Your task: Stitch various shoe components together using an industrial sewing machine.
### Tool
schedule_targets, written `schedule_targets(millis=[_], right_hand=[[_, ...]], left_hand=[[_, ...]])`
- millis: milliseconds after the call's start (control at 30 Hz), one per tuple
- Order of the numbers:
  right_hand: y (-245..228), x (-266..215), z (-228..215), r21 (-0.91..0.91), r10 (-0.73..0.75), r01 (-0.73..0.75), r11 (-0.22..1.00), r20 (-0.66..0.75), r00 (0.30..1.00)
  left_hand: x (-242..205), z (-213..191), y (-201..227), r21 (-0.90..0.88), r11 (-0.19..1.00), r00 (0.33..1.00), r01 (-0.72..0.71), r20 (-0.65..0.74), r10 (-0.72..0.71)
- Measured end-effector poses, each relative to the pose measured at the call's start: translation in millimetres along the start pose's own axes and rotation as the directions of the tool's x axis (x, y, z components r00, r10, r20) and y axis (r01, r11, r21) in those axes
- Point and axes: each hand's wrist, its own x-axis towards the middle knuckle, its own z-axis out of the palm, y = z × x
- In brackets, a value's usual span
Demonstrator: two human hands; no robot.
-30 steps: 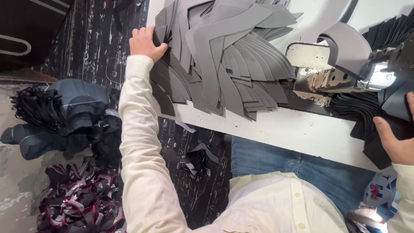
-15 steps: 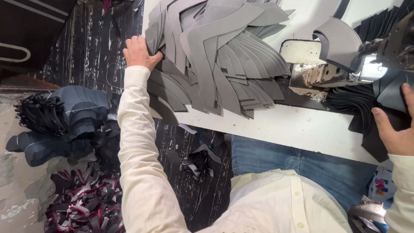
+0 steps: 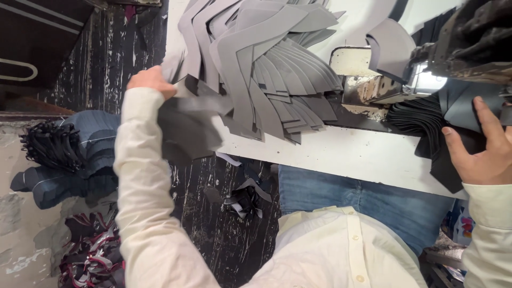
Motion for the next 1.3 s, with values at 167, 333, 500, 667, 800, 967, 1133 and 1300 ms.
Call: schedule_targets(millis=[167,333,500,667,800,967,1133,1300], right_hand=[[-2.5,0.7,-3.5,-0.001,-0.066,0.066,0.998,-0.050,0.997],[-2.6,6.9,-11.6,0.006,-0.098,0.098,0.995,-0.031,0.995],[-6.0,11.4,-23.8,0.008,-0.076,0.076,0.997,0.012,0.997],[13.8,-5.4,-11.4,-0.228,-0.084,0.084,0.970,0.012,0.996],[15.8,-8.6,-7.1,-0.267,-0.062,0.060,0.962,0.002,0.998],[1.2,-1.2,-5.9,-0.194,-0.024,0.012,0.981,-0.056,0.998],[-29.2,14.9,-6.6,0.253,0.169,-0.157,0.955,-0.028,0.985],[-7.7,3.2,8.0,0.293,0.120,-0.114,0.949,-0.004,0.993]], left_hand=[[-66.2,-62.7,-36.2,0.225,0.974,0.998,-0.033,0.056,0.021],[-169.7,-157.9,17.2,0.001,0.973,0.968,-0.229,-0.103,0.228],[-190.5,-180.6,123.9,-0.147,0.827,0.827,-0.543,-0.266,0.496],[-98.3,-131.1,202.3,-0.056,0.615,0.572,-0.787,-0.442,0.691],[46.7,-74.1,140.2,-0.073,0.732,0.654,-0.678,-0.515,0.554],[174.4,29.2,84.1,-0.323,0.919,0.971,-0.225,-0.150,0.186],[138.6,-2.7,88.3,-0.271,0.957,0.989,-0.104,-0.130,0.071],[170.6,25.2,58.3,-0.176,0.984,0.975,-0.017,-0.220,-0.022]])
